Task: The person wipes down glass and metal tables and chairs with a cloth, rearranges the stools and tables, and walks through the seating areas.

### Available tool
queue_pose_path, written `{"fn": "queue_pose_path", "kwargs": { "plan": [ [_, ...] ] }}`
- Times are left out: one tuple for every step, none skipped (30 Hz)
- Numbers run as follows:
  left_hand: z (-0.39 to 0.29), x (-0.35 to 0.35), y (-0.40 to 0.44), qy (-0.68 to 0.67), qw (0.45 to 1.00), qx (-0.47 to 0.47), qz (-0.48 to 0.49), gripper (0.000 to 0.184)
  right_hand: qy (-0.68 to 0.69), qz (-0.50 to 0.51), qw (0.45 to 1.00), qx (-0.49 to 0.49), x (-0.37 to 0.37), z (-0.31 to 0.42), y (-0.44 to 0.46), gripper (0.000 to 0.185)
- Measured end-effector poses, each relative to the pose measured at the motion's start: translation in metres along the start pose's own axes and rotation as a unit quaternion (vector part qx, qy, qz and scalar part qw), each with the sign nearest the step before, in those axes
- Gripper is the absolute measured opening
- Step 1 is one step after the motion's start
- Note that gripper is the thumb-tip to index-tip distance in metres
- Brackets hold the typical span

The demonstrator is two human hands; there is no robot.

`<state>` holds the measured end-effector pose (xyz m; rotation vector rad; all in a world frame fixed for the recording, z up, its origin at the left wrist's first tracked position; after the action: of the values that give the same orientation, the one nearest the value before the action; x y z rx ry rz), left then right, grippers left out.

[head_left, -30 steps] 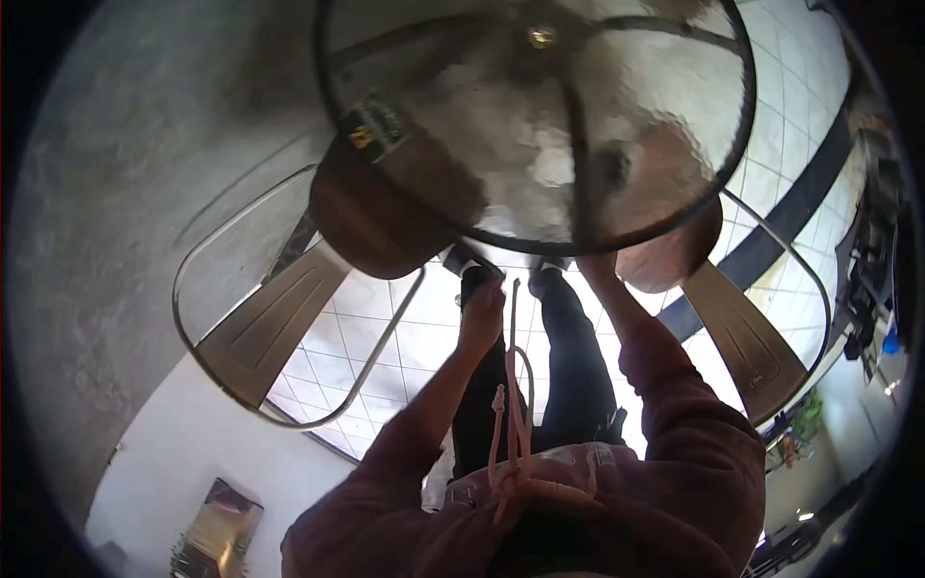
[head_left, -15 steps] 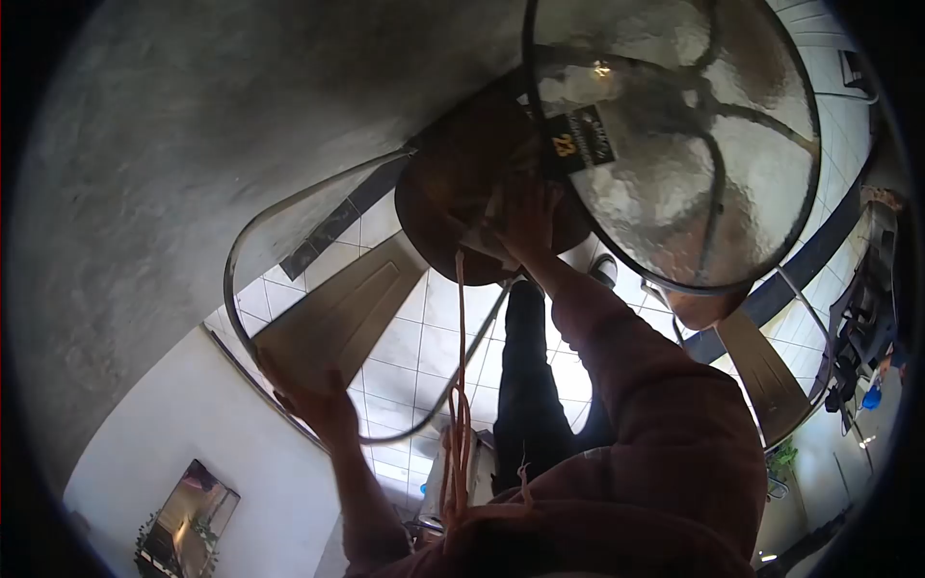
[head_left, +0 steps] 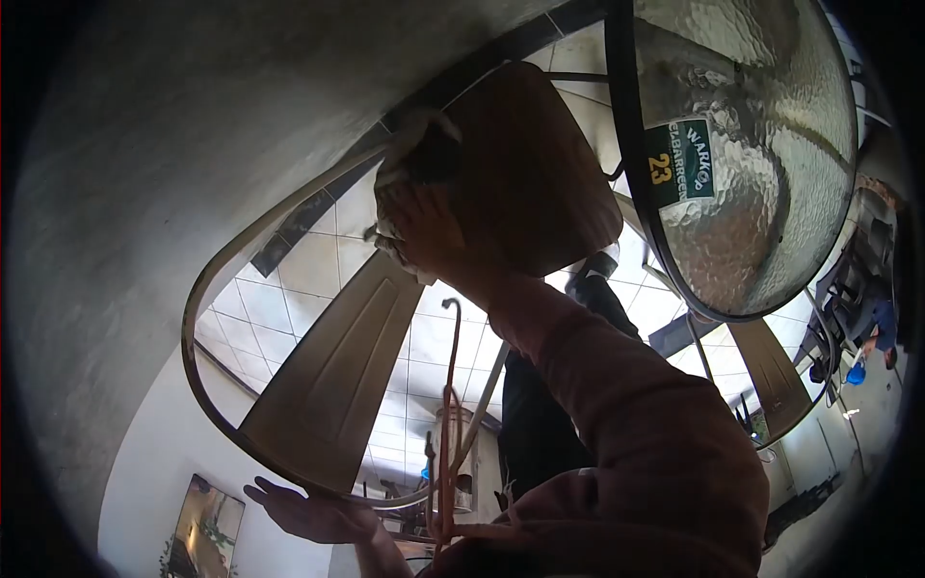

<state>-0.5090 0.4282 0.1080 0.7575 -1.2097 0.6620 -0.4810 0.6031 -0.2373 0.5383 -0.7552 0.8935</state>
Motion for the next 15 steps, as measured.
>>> {"fn": "queue_pose_path", "kwargs": {
  "plan": [
    [0.002, 0.001, 0.000, -0.001, 1.000, 0.000, 0.001, 0.056, 0.007, 0.003, 1.000, -0.006, -0.005, 0.000, -0.003, 0.060],
    [0.003, -0.001, -0.001, 0.009, 1.000, -0.015, 0.017, 0.055, 0.005, 0.004, 1.000, -0.008, -0.005, -0.010, -0.009, 0.060],
    [0.003, -0.004, -0.001, 0.018, 0.999, -0.032, 0.031, 0.054, -0.027, 0.045, 0.998, 0.038, -0.001, -0.020, -0.012, 0.056],
    [0.004, -0.004, 0.002, 0.018, 0.999, -0.034, 0.032, 0.054, -0.056, 0.087, 0.991, 0.085, 0.000, -0.027, -0.015, 0.052],
    [0.001, -0.005, 0.003, 0.046, 0.997, -0.044, 0.041, 0.053, -0.067, 0.073, 0.993, 0.068, 0.007, -0.044, -0.012, 0.049],
    [-0.002, -0.007, 0.001, 0.077, 0.995, -0.051, 0.048, 0.053, -0.078, 0.059, 0.994, 0.055, 0.011, -0.060, -0.002, 0.046],
    [0.002, -0.008, -0.002, 0.080, 0.994, -0.049, 0.049, 0.053, -0.127, 0.026, 0.991, 0.038, 0.022, -0.073, 0.013, 0.043],
    [0.006, -0.007, -0.004, 0.014, 0.998, -0.046, 0.037, 0.052, -0.173, 0.013, 0.985, 0.012, 0.028, -0.090, 0.025, 0.043],
    [0.009, -0.007, -0.005, -0.056, 0.997, -0.041, 0.019, 0.052, -0.218, 0.003, 0.976, -0.016, 0.035, -0.108, 0.036, 0.042],
    [0.008, -0.007, -0.004, -0.081, 0.995, -0.051, 0.027, 0.050, -0.255, 0.014, 0.965, -0.050, 0.039, -0.122, 0.041, 0.043],
    [0.012, -0.008, -0.003, -0.079, 0.996, -0.026, 0.028, 0.050, -0.251, 0.015, 0.967, -0.050, 0.045, -0.129, 0.039, 0.043],
    [0.015, -0.009, -0.002, -0.077, 0.996, -0.001, 0.033, 0.049, -0.234, -0.012, 0.970, -0.064, 0.066, -0.134, 0.032, 0.047],
    [0.019, -0.006, -0.004, -0.132, 0.989, 0.040, -0.050, 0.047, -0.221, -0.040, 0.971, -0.079, 0.084, -0.143, 0.020, 0.052],
    [0.023, -0.003, -0.005, -0.134, 0.989, 0.039, -0.047, 0.047, -0.242, -0.050, 0.965, -0.088, 0.095, -0.149, 0.001, 0.054],
    [0.021, -0.005, -0.007, -0.104, 0.995, 0.000, -0.006, 0.047, -0.263, -0.060, 0.958, -0.098, 0.105, -0.153, -0.025, 0.057]
  ]
}}
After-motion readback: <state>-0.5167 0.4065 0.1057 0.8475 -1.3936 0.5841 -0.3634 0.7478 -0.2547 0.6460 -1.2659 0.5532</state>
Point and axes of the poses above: each hand's wrist, its own y-axis towards the middle knuckle, its own x-axis out of the back of the hand, z = x × y, the point moved 9 cm from there along y, towards the middle knuckle, and after that the axes turned 7 degrees about x, right-handed, at the moved point
